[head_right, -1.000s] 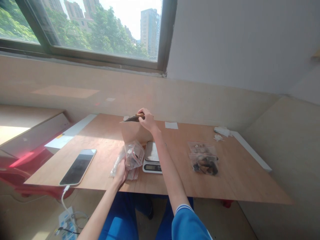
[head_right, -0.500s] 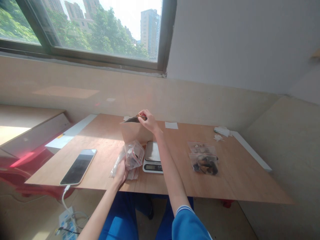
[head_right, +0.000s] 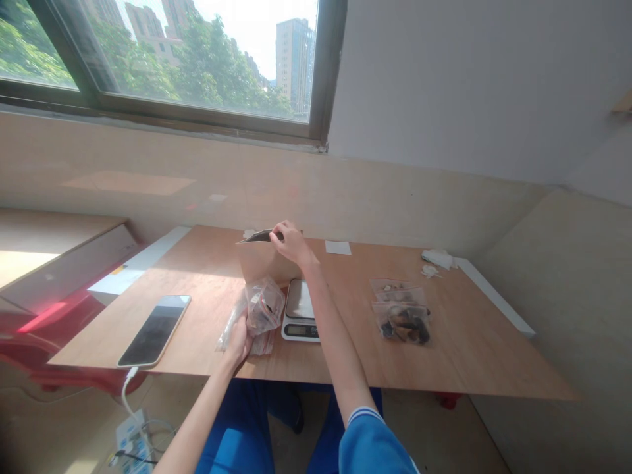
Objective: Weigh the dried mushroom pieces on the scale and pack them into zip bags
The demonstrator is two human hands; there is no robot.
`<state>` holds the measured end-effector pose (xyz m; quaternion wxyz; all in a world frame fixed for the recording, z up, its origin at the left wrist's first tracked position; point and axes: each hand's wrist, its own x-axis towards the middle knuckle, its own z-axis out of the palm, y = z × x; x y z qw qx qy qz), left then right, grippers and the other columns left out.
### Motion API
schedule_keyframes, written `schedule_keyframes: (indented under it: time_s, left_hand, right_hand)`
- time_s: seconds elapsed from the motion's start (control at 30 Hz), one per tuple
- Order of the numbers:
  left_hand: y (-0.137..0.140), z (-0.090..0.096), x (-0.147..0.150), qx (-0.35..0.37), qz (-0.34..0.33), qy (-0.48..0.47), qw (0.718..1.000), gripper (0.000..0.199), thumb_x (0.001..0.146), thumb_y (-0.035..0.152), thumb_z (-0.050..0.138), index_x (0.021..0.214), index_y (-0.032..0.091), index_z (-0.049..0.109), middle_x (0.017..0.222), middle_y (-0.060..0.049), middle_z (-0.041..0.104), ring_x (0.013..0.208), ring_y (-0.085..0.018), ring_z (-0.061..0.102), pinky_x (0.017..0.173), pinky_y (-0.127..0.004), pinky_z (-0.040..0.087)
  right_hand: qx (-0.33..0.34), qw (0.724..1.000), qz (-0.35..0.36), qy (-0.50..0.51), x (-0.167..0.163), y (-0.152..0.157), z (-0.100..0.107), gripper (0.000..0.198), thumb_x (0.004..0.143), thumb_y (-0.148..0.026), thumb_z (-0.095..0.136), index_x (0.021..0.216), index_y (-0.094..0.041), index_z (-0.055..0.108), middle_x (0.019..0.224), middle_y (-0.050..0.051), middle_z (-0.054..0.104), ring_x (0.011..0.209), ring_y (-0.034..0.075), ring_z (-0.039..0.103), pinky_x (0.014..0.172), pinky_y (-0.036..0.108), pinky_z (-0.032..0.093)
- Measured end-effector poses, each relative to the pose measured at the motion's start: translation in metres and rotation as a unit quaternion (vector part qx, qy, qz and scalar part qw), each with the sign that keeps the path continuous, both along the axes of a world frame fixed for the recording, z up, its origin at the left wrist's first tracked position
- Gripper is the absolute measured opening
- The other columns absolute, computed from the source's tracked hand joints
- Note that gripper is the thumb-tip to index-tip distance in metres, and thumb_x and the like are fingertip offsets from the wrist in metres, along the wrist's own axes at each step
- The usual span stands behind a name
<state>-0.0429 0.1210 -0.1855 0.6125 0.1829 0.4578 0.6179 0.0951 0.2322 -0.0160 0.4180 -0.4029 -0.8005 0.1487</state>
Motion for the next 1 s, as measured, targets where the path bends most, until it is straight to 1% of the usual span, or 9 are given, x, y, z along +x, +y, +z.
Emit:
schedule_keyframes:
  time_s: [0.1, 0.23, 0.33, 0.43, 0.57, 0.67, 0.77, 0.9, 1.0]
  left_hand:
    - [0.0, 0.0, 0.0, 0.011, -0.002, 0.008, 1.0, 0.017, 0.072, 0.029, 0.05, 0.077, 0.018, 0.062, 0.072, -0.004, 0.068, 0.075, -0.019, 0.063, 0.074, -0.031, 0.047]
    - [-0.001, -0.003, -0.001, 0.026, -0.01, 0.016, 0.999, 0.023, 0.067, 0.037, 0.057, 0.075, 0.016, 0.061, 0.069, -0.004, 0.067, 0.067, -0.017, 0.062, 0.068, -0.029, 0.047]
    - [-0.001, -0.005, -0.001, 0.034, -0.016, 0.02, 0.999, 0.03, 0.065, 0.042, 0.059, 0.077, 0.014, 0.061, 0.07, -0.004, 0.066, 0.065, -0.016, 0.061, 0.066, -0.028, 0.047]
    - [-0.001, -0.003, 0.0, 0.034, -0.004, 0.018, 0.999, 0.033, 0.065, 0.046, 0.059, 0.075, 0.015, 0.061, 0.071, -0.004, 0.066, 0.065, -0.015, 0.061, 0.067, -0.028, 0.047]
    - [-0.003, 0.0, 0.002, 0.04, 0.023, 0.027, 0.999, 0.033, 0.066, 0.048, 0.059, 0.072, 0.016, 0.058, 0.071, -0.003, 0.066, 0.065, -0.014, 0.061, 0.069, -0.027, 0.047]
    - [-0.003, -0.002, 0.001, 0.032, 0.023, 0.035, 0.999, 0.035, 0.067, 0.05, 0.058, 0.074, 0.016, 0.058, 0.07, -0.002, 0.065, 0.067, -0.014, 0.062, 0.067, -0.027, 0.048]
    - [-0.003, -0.005, -0.001, 0.022, 0.024, 0.053, 0.998, 0.036, 0.067, 0.051, 0.058, 0.077, 0.016, 0.059, 0.074, -0.004, 0.066, 0.073, -0.016, 0.063, 0.068, -0.026, 0.048]
    - [-0.003, -0.004, -0.001, 0.041, -0.01, 0.042, 0.998, 0.04, 0.069, 0.053, 0.057, 0.079, 0.015, 0.06, 0.079, -0.008, 0.067, 0.078, -0.018, 0.064, 0.071, -0.027, 0.049]
    - [-0.004, 0.001, 0.001, 0.041, -0.039, 0.008, 0.998, 0.041, 0.072, 0.05, 0.054, 0.088, 0.013, 0.061, 0.082, -0.009, 0.068, 0.081, -0.019, 0.064, 0.072, -0.03, 0.049]
  right_hand:
    - [0.038, 0.999, -0.026, 0.024, -0.003, -0.007, 0.0, 0.008, 0.08, -0.019, 0.045, 0.078, -0.021, 0.053, 0.089, 0.005, 0.054, 0.091, 0.019, 0.047, 0.088, 0.035, 0.034]
    - [0.065, 0.991, -0.051, 0.101, -0.005, -0.03, 0.003, 0.014, 0.077, -0.013, 0.044, 0.083, -0.021, 0.053, 0.096, 0.006, 0.053, 0.098, 0.02, 0.047, 0.091, 0.036, 0.034]
    - [-0.051, 0.994, 0.001, 0.098, -0.002, -0.052, 0.001, 0.017, 0.076, -0.012, 0.039, 0.078, -0.02, 0.054, 0.084, 0.002, 0.057, 0.082, 0.016, 0.053, 0.078, 0.03, 0.041]
    - [-0.213, 0.974, 0.079, 0.001, 0.004, -0.069, -0.012, 0.02, 0.075, -0.011, 0.039, 0.072, -0.019, 0.057, 0.075, 0.0, 0.06, 0.069, 0.013, 0.055, 0.064, 0.025, 0.042]
    - [-0.302, 0.942, 0.116, -0.085, 0.004, -0.082, -0.04, 0.017, 0.071, -0.006, 0.046, 0.075, -0.018, 0.058, 0.078, 0.0, 0.061, 0.071, 0.013, 0.056, 0.063, 0.023, 0.042]
    - [-0.302, 0.93, 0.156, -0.138, -0.002, -0.087, -0.06, 0.015, 0.067, -0.008, 0.054, 0.079, -0.018, 0.056, 0.077, -0.001, 0.057, 0.067, 0.012, 0.053, 0.06, 0.023, 0.041]
    - [-0.266, 0.926, 0.184, -0.193, -0.007, -0.09, -0.071, 0.014, 0.064, -0.014, 0.063, 0.071, -0.018, 0.053, 0.073, -0.002, 0.051, 0.071, 0.014, 0.049, 0.064, 0.023, 0.04]
    - [-0.248, 0.93, 0.169, -0.213, -0.01, -0.091, -0.078, 0.019, 0.061, -0.015, 0.069, 0.063, -0.017, 0.05, 0.075, -0.001, 0.049, 0.08, 0.016, 0.047, 0.073, 0.026, 0.039]
    - [-0.251, 0.934, 0.164, -0.194, -0.009, -0.089, -0.083, 0.016, 0.062, -0.01, 0.066, 0.064, -0.016, 0.052, 0.071, -0.001, 0.051, 0.076, 0.015, 0.049, 0.072, 0.025, 0.039]
